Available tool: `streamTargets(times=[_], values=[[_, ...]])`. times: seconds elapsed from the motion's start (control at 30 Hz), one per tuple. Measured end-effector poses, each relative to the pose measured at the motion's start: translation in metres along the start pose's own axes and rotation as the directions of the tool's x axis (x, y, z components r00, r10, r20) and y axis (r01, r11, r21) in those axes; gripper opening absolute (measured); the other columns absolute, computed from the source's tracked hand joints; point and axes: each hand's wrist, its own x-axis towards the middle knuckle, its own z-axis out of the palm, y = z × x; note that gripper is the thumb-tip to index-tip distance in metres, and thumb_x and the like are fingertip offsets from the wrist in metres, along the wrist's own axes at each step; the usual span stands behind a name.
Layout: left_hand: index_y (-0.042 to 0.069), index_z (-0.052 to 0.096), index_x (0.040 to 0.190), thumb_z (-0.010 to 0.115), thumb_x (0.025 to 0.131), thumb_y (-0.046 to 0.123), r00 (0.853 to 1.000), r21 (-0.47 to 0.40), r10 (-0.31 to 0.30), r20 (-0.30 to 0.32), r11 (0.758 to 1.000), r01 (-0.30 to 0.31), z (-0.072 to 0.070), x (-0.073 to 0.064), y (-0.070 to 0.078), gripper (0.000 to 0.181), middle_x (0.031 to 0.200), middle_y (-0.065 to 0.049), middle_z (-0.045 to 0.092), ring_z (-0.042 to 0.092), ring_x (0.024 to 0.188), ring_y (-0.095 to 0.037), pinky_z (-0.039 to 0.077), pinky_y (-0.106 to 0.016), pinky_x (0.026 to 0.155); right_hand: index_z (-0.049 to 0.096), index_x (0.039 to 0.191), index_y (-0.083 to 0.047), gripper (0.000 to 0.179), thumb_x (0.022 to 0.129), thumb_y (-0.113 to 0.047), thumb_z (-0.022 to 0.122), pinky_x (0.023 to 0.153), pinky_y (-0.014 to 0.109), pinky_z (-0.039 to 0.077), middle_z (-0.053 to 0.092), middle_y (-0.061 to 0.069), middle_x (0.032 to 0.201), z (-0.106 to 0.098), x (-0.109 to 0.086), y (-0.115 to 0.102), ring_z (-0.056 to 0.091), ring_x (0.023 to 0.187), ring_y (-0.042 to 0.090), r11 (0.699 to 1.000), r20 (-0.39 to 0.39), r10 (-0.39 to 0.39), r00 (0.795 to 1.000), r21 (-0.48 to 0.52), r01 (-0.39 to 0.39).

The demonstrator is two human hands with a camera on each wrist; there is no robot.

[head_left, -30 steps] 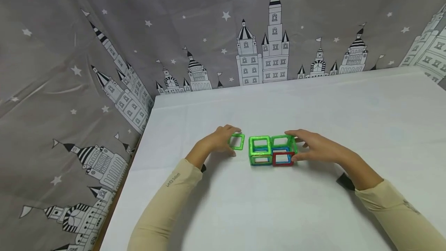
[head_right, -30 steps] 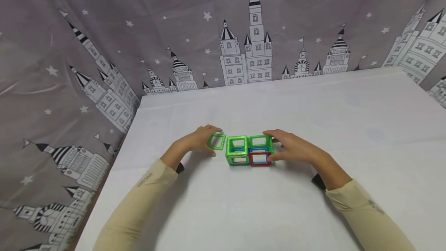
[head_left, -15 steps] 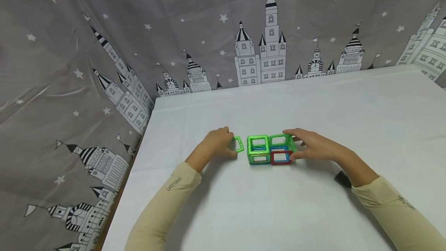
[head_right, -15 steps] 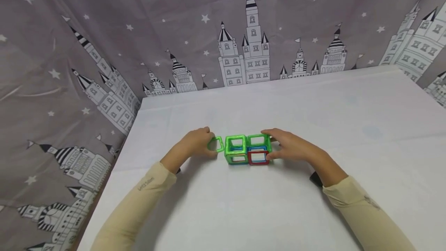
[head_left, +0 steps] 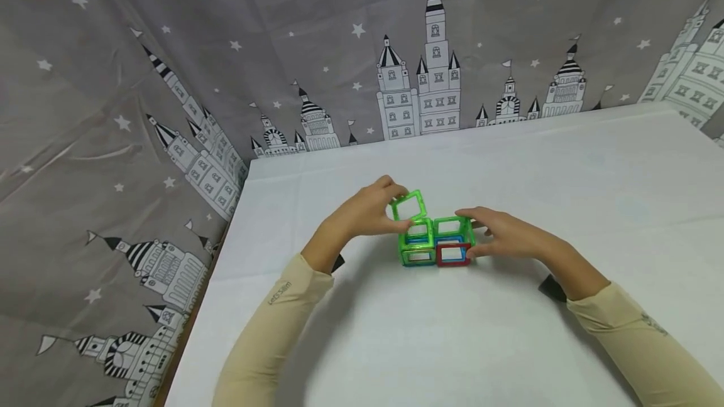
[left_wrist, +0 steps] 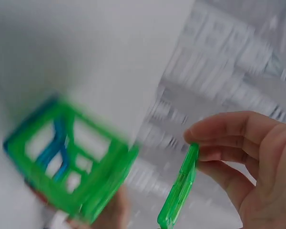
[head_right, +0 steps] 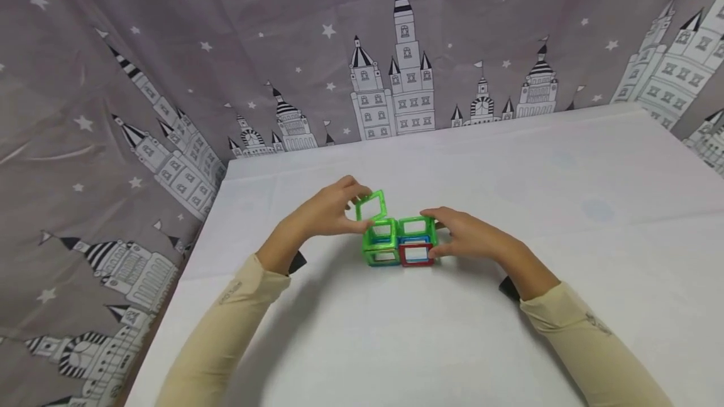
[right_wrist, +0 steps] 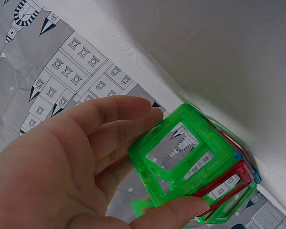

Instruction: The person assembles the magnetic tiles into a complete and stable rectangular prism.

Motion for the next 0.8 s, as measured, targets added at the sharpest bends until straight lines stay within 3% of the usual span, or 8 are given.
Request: streamTargets(times=[0.1,0.27,0.5,0.8], values=[[0.007,0.056,0.127,0.069,0.081,0.038,0.994,0.001,0.090,0.063,0.996,-0.091,0.005,0.008,0.025,0.058,0.117,-0.009,0.054,0.060,0.096,-0.021,0.051,-0.033,0.086,0.037,0.142,-0.002,0.075,0.082,-0.030,0.072,0.097,0.054,0.044,0.048,0.020,0.138,0.000,0.000,0.000,0.051,0.120,0.038,1.000,-0.004,-0.007,1.000,0.014,0.007],[0.010,0.057,0.127,0.066,0.083,0.044,0.985,0.158,0.104,0.139,0.979,-0.126,0.017,0.016,0.053,0.056,0.120,-0.006,0.058,0.059,0.093,-0.017,0.050,-0.030,0.088,0.036,0.143,-0.004,0.073,0.084,-0.030,0.071,0.098,0.054,0.042,0.046,0.017,0.141,0.003,0.002,-0.002,0.050,0.121,0.035,0.998,-0.016,-0.044,0.999,0.039,0.045],[0.010,0.061,0.118,0.064,0.084,0.049,0.985,0.336,0.061,0.164,0.935,-0.114,0.029,0.020,0.058,0.051,0.108,-0.003,0.060,0.055,0.084,-0.014,0.050,-0.027,0.077,0.024,0.149,-0.006,0.084,0.084,-0.033,0.070,0.100,0.056,0.040,0.041,0.021,0.144,0.003,0.004,-0.006,0.048,0.126,0.039,0.998,0.011,-0.038,0.999,0.058,0.037],[0.011,0.059,0.122,0.063,0.085,0.050,0.983,0.362,0.035,0.181,0.927,-0.099,0.031,0.024,0.062,0.053,0.111,-0.003,0.059,0.054,0.088,-0.013,0.050,-0.025,0.079,0.025,0.148,-0.003,0.085,0.082,-0.030,0.073,0.100,0.056,0.040,0.039,0.022,0.146,0.002,0.004,-0.005,0.048,0.125,0.039,0.998,-0.001,-0.043,0.999,0.037,0.043]])
